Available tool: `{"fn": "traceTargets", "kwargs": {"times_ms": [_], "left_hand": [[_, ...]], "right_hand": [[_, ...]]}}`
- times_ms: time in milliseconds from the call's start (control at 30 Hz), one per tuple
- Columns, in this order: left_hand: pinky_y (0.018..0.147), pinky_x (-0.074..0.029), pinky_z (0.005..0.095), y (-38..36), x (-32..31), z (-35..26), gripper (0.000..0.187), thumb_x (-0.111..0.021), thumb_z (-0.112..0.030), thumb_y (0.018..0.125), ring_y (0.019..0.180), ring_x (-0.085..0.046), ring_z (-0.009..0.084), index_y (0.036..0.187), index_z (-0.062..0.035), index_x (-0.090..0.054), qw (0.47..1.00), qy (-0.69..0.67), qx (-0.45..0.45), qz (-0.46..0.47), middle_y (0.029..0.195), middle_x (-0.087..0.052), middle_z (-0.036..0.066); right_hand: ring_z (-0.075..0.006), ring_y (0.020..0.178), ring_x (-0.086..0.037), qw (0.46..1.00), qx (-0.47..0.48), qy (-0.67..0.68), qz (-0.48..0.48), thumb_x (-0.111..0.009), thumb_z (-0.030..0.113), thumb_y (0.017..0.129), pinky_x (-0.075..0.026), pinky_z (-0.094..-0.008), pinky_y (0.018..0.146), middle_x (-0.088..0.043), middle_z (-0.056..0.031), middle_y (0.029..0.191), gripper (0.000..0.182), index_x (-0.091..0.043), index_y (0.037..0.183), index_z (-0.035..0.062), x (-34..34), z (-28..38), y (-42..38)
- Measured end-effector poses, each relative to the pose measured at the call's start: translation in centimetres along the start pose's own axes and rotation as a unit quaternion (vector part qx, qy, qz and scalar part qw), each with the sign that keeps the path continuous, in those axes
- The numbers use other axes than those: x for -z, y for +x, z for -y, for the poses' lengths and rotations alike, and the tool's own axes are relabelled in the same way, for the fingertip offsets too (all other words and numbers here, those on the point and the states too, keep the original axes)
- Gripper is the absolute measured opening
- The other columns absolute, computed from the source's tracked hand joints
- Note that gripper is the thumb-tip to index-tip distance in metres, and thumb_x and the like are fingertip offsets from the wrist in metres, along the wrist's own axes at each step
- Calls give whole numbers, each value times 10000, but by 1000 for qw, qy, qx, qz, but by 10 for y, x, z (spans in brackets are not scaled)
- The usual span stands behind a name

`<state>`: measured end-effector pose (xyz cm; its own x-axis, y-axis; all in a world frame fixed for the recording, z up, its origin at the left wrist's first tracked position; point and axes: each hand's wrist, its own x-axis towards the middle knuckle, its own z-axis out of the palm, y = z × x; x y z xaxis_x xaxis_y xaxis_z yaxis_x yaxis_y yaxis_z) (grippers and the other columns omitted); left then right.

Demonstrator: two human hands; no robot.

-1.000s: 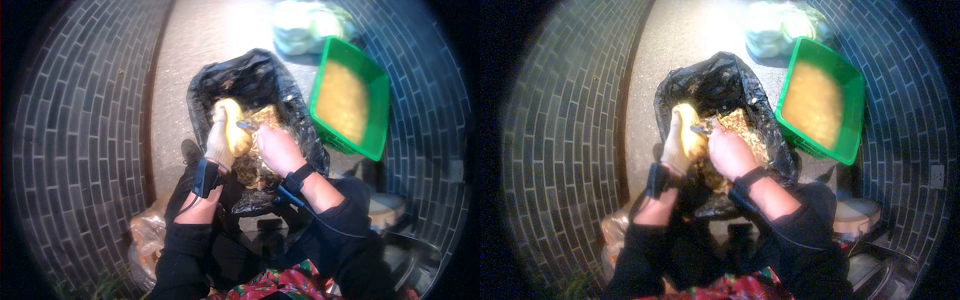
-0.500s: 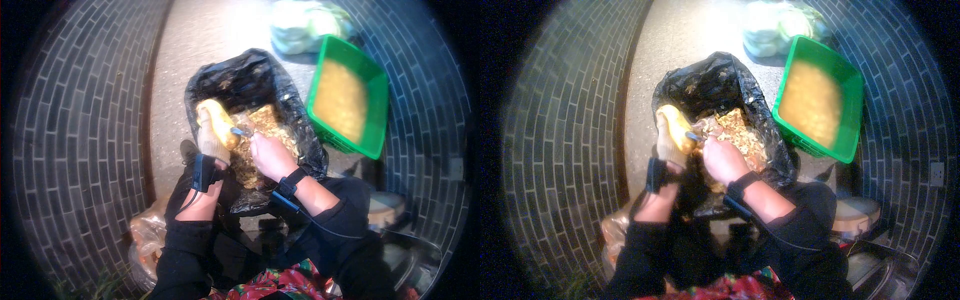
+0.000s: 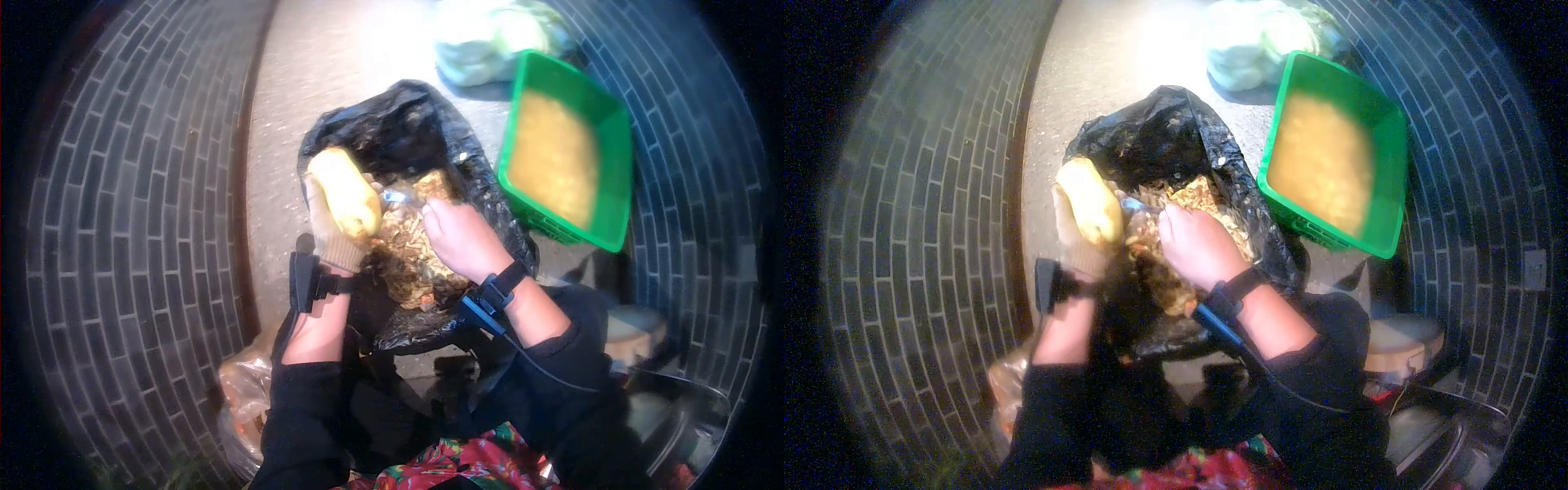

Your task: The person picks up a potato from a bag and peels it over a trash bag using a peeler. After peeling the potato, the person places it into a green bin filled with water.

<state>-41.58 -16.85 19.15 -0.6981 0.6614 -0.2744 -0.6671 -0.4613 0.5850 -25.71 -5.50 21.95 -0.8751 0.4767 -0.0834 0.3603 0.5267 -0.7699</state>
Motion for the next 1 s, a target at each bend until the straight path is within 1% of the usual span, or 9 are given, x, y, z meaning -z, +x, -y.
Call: {"fn": "traceTargets", "kwargs": {"times_ms": [33, 67, 100, 200, 433, 667, 733, 833, 1000], "left_hand": [[825, -529, 381, -1, -2, -1, 654, -446, -606, 927, 914, -620, 267, 1260, -49, -525, 941, -290, 130, 114, 1055, -630, 132], [823, -531, 362, -2, -2, -1, 640, -468, -588, 929, 920, -622, 256, 1280, -56, -518, 772, -548, 244, 212, 1062, -631, 127], [812, -535, 362, -3, 2, 3, 609, -494, -565, 931, 908, -625, 237, 1282, -68, -519, 910, -344, 147, 177, 1064, -629, 119], [798, -538, 363, -3, 6, 4, 615, -484, -574, 932, 894, -629, 240, 1274, -64, -519, 974, -102, 124, 160, 1052, -632, 118], [825, -536, 367, 4, 6, 11, 574, -508, -550, 933, 939, -635, 227, 1241, -67, -541, 998, 23, 1, -55, 1094, -641, 93], [862, -499, 417, 20, 45, 13, 630, -453, -643, 904, 965, -598, 265, 1238, -120, -556, 996, 21, -63, -67, 1109, -628, 75], [864, -496, 417, 25, 46, -1, 608, -450, -644, 903, 964, -599, 266, 1205, -131, -575, 996, 26, -89, -4, 1095, -637, 78], [805, -518, 464, 27, 32, -14, 640, -424, -648, 910, 880, -622, 302, 1142, -76, -593, 982, -41, -140, -121, 1021, -655, 98], [816, -517, 477, 2, 8, -13, 717, -368, -680, 908, 888, -628, 316, 1216, -59, -551, 997, -34, -31, 60, 1049, -650, 124]], "right_hand": [[-456, 700, -600, 999, 27, 4, -32, -386, 207, 956, -469, -552, 690, -603, -277, 723, 287, -538, 862, -18, 6, 1, 1], [-456, 700, -600, 999, 23, 6, -34, -386, 207, 956, -469, -552, 690, -603, -277, 723, 287, -538, 862, -18, 10, 4, 2], [-453, 738, -597, 1000, 8, 13, -25, -404, 227, 962, -464, -539, 693, -603, -276, 752, 281, -546, 888, -4, 13, 8, 3], [-449, 767, -597, 1000, -5, 14, -16, -421, 241, 965, -461, -528, 693, -605, -272, 775, 273, -558, 916, 10, 16, 19, 3], [-413, 669, -646, 996, 14, -86, 11, -464, 178, 912, -530, -499, 649, -641, -240, 719, 242, -552, 893, -46, -2, 22, 3], [-377, 677, -668, 999, 15, -32, -17, -483, 110, 873, -554, -454, 630, -644, -225, 699, 182, -577, 859, -46, -21, 18, -3], [-443, 724, -618, 995, 24, -33, 89, -404, 198, 947, -486, -531, 705, -610, -276, 729, 277, -552, 915, -34, -25, 18, -8], [-446, 733, -609, 998, 21, -7, 66, -398, 218, 952, -471, -538, 703, -607, -268, 736, 275, -541, 891, -8, -32, 14, -13], [-452, 731, -592, 999, -24, 27, -4, -410, 243, 964, -450, -534, 679, -592, -266, 735, 268, -531, 900, 12, -6, 16, 1]]}}
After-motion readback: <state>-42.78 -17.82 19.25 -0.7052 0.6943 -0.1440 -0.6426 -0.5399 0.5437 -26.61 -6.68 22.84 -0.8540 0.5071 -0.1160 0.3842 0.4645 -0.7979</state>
